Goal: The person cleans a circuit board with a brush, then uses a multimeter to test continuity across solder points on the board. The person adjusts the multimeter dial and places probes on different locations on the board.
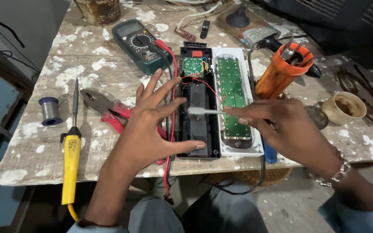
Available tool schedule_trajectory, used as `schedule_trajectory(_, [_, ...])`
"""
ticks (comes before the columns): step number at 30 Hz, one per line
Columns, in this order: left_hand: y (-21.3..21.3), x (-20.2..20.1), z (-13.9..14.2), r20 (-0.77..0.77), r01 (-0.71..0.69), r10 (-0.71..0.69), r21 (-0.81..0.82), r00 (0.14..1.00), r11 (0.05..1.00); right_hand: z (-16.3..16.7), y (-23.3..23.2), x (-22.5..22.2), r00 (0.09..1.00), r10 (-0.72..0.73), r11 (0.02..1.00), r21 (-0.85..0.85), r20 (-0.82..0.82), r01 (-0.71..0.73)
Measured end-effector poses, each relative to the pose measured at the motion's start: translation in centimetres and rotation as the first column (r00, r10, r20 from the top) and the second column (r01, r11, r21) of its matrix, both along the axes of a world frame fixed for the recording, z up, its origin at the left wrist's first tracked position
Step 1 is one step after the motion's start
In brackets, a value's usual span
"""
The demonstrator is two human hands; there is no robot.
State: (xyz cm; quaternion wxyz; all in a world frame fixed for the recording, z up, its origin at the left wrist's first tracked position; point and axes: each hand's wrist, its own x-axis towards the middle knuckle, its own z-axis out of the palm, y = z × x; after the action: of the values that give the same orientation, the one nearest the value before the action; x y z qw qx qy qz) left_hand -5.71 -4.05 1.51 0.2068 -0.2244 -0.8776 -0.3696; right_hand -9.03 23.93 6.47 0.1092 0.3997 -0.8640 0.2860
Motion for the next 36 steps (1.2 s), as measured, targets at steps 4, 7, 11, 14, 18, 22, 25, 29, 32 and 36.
schedule_trajectory(4, [0.0,-0.2,-0.3,-0.022,-0.004,0.003,-0.032,1.000,0.999,-0.7,0.0,0.6,0.983,-0.176,0.984,-0.045,-0.060,0.173])
schedule_trajectory(7, [-0.1,0.0,-0.6,-0.040,-0.006,0.006,-0.016,0.999,1.000,-1.2,-0.1,1.3,0.954,-0.264,0.958,0.079,-0.143,0.277])
schedule_trajectory(11, [-0.2,-0.2,-0.6,-0.056,-0.007,0.006,-0.029,0.998,1.000,-0.6,0.4,2.9,0.976,-0.212,0.975,0.059,-0.047,0.215])
schedule_trajectory(14, [-0.1,-0.1,-0.6,-0.067,-0.011,0.008,-0.037,0.998,0.999,-0.2,0.1,3.4,0.970,-0.240,0.970,-0.025,0.043,0.241])
schedule_trajectory(18, [-0.1,-0.1,-0.6,-0.070,-0.016,0.015,-0.021,0.997,1.000,-0.6,-1.7,3.8,0.948,-0.266,0.960,0.041,-0.177,0.277])
schedule_trajectory(22, [0.0,-0.3,-0.6,-0.060,-0.013,0.011,-0.020,0.998,1.000,-1.1,-2.6,6.6,0.929,-0.340,0.921,0.151,-0.145,0.360])
schedule_trajectory(25, [0.0,-0.3,-0.6,-0.042,-0.014,0.013,-0.028,0.999,1.000,-1.0,-2.4,7.1,0.929,-0.329,0.941,0.032,-0.168,0.338])
schedule_trajectory(29, [0.1,-0.3,-0.6,-0.014,-0.013,0.013,-0.025,1.000,1.000,-1.2,-2.7,5.2,0.895,-0.379,0.909,0.087,-0.236,0.407])
schedule_trajectory(32, [0.0,-0.2,-0.5,0.016,-0.032,0.033,-0.056,0.999,0.998,-1.5,-3.3,6.3,0.884,-0.396,0.874,0.192,-0.250,0.446])
schedule_trajectory(36, [0.4,-0.4,-0.3,0.023,-0.042,0.045,-0.104,0.999,0.994,-0.8,-3.2,9.4,0.882,-0.387,0.842,0.287,-0.270,0.457])
